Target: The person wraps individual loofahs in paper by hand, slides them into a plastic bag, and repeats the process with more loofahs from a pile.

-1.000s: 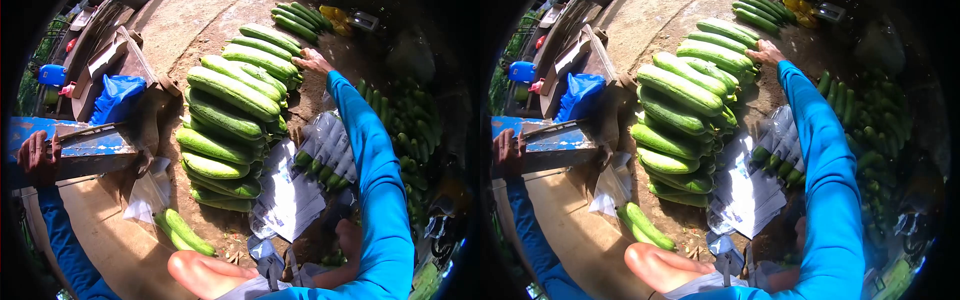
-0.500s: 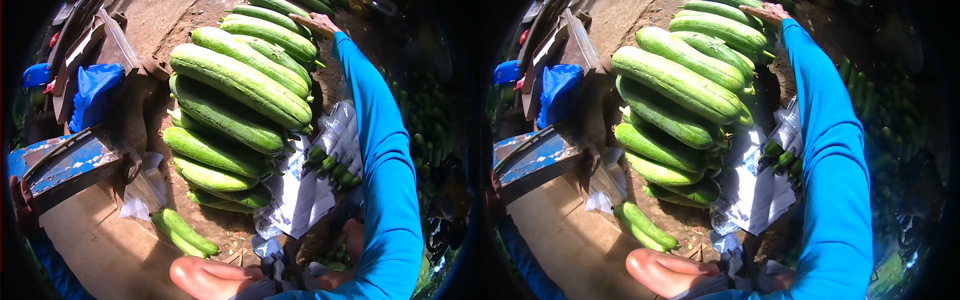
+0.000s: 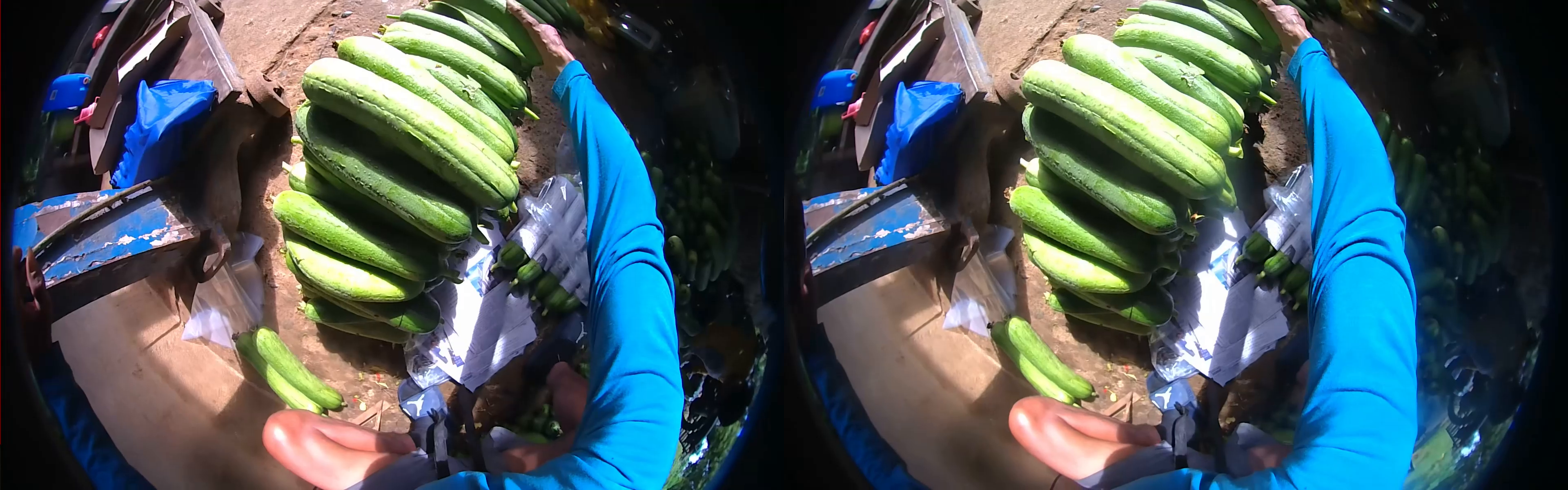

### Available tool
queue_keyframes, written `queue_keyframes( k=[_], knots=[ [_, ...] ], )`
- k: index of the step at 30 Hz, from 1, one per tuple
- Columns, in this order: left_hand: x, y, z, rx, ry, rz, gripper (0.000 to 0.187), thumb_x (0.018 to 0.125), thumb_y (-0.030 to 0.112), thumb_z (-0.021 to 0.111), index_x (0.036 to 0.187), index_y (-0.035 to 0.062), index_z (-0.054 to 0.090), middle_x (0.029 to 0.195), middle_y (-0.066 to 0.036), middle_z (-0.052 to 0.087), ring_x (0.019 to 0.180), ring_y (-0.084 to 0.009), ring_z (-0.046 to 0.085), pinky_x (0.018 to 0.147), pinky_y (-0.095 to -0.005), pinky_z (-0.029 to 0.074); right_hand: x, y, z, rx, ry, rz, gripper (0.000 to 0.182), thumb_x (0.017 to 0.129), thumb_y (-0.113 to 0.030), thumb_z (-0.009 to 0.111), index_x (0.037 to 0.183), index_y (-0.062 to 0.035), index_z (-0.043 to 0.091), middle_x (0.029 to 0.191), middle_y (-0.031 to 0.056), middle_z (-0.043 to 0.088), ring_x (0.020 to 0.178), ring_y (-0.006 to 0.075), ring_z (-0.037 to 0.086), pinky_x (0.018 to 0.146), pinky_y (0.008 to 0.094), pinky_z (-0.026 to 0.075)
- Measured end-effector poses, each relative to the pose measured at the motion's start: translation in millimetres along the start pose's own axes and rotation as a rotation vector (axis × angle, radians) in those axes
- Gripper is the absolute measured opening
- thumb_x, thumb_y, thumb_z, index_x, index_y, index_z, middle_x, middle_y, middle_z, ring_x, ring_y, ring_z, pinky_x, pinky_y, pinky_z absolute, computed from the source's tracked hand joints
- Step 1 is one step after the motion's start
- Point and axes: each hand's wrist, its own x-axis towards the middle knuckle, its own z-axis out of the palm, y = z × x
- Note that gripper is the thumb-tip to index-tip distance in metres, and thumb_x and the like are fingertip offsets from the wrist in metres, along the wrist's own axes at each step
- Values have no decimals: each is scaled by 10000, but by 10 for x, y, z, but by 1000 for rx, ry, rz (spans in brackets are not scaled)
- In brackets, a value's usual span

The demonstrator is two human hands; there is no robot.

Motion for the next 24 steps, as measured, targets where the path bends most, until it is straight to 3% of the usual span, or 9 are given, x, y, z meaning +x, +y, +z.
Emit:
queue_keyframes(
  k=[2,5,7,8,10,16,19,22,24],
  knots=[
    [-113,64,-6,60,-180,-18,445,1072,311,392,1362,36,589,1469,-141,506,1268,-246,566,1058,-382,453,-293,-79,-22,288,35,36,777,853,-710,573,1343,-107,595,1264,150,594,1106,236,603,919,354,485],
    [14,76,-116,31,40,-2,433,1052,320,430,1342,43,595,1423,-140,529,1251,-259,568,1049,-390,451,-578,-82,-246,697,100,91,814,843,-691,607,1401,-102,544,1425,167,534,1242,241,573,1018,345,480],
    [100,112,-210,28,134,-4,427,1039,326,456,1329,48,599,1392,-140,545,1239,-268,570,1042,-395,450,-844,124,-464,795,-38,207,586,898,-638,577,1226,-156,637,1115,97,681,892,182,684,722,336,569],
    [140,146,-258,20,174,-5,424,1032,329,468,1322,50,601,1376,-139,553,1233,-273,571,1039,-398,450,-1078,202,-640,864,-190,349,556,903,-632,575,1156,-143,654,982,85,709,759,188,698,622,353,576],
    [186,238,-322,11,233,1,419,1019,335,494,1309,55,604,1345,-139,569,1222,-281,572,1033,-403,449,-1806,-101,-647,873,-76,361,643,894,-703,517,906,-74,651,709,84,648,540,202,613,484,331,503],
    [444,681,-548,-42,301,68,410,978,353,570,1270,68,616,1252,-137,617,1187,-308,577,1014,-418,445,-3624,-92,-874,1045,-249,586,677,855,-740,542,903,-79,681,693,107,662,547,208,635,498,342,535],
    [583,1445,-843,-112,469,124,409,958,362,608,1250,75,622,1205,-137,640,1169,-321,579,1004,-426,444,-4416,-384,-1018,939,-244,633,700,909,-714,475,884,-44,676,664,111,639,491,212,605,475,353,506],
    [314,2919,-1836,-959,383,74,466,923,370,666,1304,116,578,1233,-136,610,1197,-321,551,1028,-417,424,-5097,-574,-986,814,-228,634,625,934,-653,509,964,-50,666,677,102,653,506,215,622,461,340,519],
    [-122,3791,-2402,-1239,227,369,647,829,446,740,1364,150,528,1304,-155,542,1207,-349,514,1029,-451,409,-5462,-710,-933,723,-318,813,546,977,-536,534,1145,-33,662,895,106,719,693,182,688,601,317,567]
  ],
)
